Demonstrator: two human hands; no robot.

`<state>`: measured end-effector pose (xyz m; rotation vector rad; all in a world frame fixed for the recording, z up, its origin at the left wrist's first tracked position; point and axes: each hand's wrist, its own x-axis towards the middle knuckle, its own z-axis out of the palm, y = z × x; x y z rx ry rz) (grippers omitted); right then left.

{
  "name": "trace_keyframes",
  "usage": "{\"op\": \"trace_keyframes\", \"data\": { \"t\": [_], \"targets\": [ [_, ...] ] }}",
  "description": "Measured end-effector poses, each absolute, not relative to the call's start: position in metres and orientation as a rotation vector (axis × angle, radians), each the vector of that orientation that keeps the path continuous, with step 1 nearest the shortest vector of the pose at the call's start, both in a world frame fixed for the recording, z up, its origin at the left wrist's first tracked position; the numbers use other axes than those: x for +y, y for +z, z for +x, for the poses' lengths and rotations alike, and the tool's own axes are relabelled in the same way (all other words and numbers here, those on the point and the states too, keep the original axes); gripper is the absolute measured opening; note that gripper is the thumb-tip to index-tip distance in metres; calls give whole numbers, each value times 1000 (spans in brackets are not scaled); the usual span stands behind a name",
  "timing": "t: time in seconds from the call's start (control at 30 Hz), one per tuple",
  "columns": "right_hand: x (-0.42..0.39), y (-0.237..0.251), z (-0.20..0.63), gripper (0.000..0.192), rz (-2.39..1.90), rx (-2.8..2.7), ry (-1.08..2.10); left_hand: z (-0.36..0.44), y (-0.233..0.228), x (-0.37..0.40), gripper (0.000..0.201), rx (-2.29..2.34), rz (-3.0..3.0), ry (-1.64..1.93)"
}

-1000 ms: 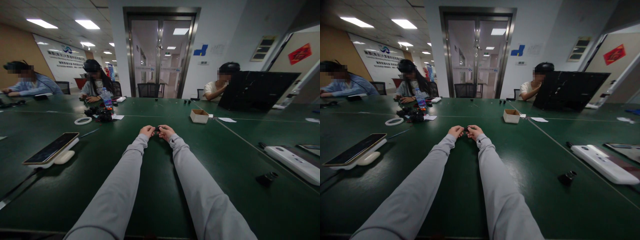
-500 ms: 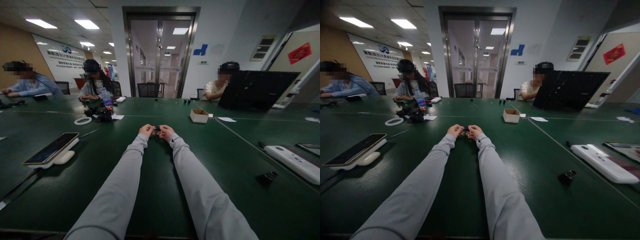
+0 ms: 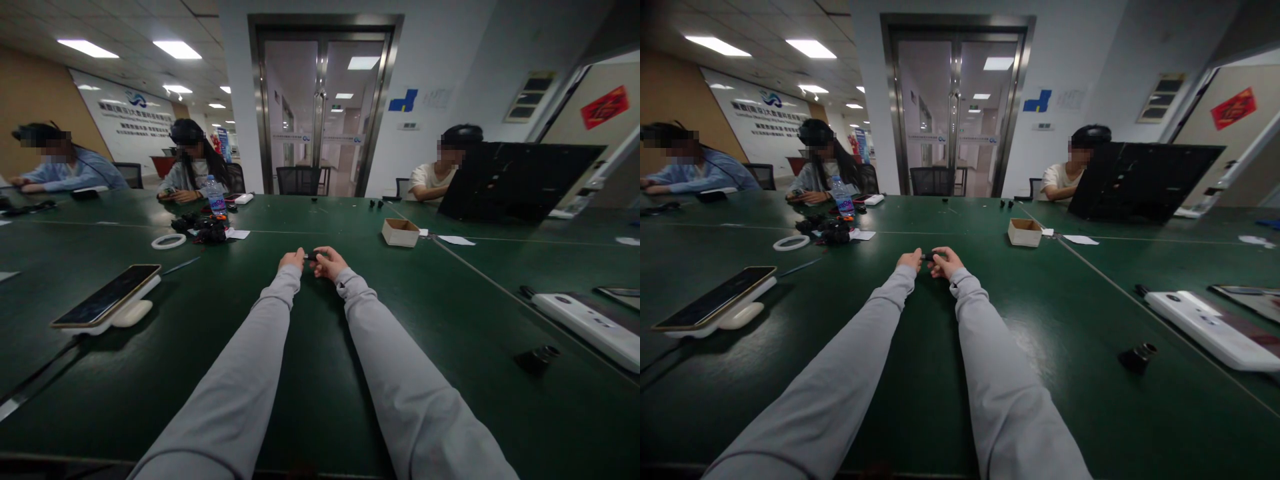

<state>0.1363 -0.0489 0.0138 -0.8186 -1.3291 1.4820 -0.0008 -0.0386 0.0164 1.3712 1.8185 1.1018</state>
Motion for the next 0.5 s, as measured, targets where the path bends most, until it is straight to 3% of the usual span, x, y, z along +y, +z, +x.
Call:
{"op": "trace_keyframes", "data": {
  "t": [0.2, 0.5],
  "targets": [
    [-50, 18, 131, 28, -782, -1426, 1398, -4, 14, -31, 39, 1680, 1194, 1184],
    [-42, 9, 138, 23, -849, -1276, 1427, -5, 17, -48, 32, 1320, 1322, 1264]
  ]
}}
